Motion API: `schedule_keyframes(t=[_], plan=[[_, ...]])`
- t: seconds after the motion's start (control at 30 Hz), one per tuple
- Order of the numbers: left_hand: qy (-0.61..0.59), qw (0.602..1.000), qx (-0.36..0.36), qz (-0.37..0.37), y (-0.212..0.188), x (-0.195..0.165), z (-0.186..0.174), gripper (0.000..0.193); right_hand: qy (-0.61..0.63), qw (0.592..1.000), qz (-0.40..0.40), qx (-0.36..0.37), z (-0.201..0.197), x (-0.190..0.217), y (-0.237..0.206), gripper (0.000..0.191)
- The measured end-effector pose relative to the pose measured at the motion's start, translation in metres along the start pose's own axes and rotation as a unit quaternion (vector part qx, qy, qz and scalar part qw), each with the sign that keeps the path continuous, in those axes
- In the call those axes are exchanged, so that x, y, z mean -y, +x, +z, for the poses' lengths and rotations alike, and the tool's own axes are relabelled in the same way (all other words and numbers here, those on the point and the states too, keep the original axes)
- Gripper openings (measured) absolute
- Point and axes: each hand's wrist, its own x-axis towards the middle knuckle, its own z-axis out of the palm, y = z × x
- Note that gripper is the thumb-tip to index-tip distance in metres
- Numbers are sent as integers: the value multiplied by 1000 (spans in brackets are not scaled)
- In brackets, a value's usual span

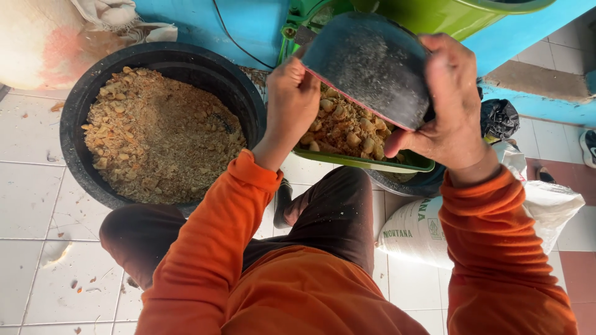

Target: The person sits on the floor operating a small green grinding mill. They scoop cracked peanut pieces from a green tray into the machine hopper, guide the material with a flat scoop, and later stir and level the ground flour that collects in a large black basin, mixing it with a small bowl.

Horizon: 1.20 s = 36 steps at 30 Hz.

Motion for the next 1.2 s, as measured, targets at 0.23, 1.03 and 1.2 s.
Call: schedule_keyframes(t=[0.23, 1.03, 1.2], plan=[[99, 987, -101, -77, 3, 15, -48, 15, 57, 988, 124, 73, 29, -19, -32, 59], [8, 808, -398, -434, -130, 106, -248, 21, 84, 888, 199, 407, 84, -48, -31, 67], [14, 734, -417, -536, -141, 124, -255, 27, 16, 745, 364, 559, 37, -37, -24, 43]])
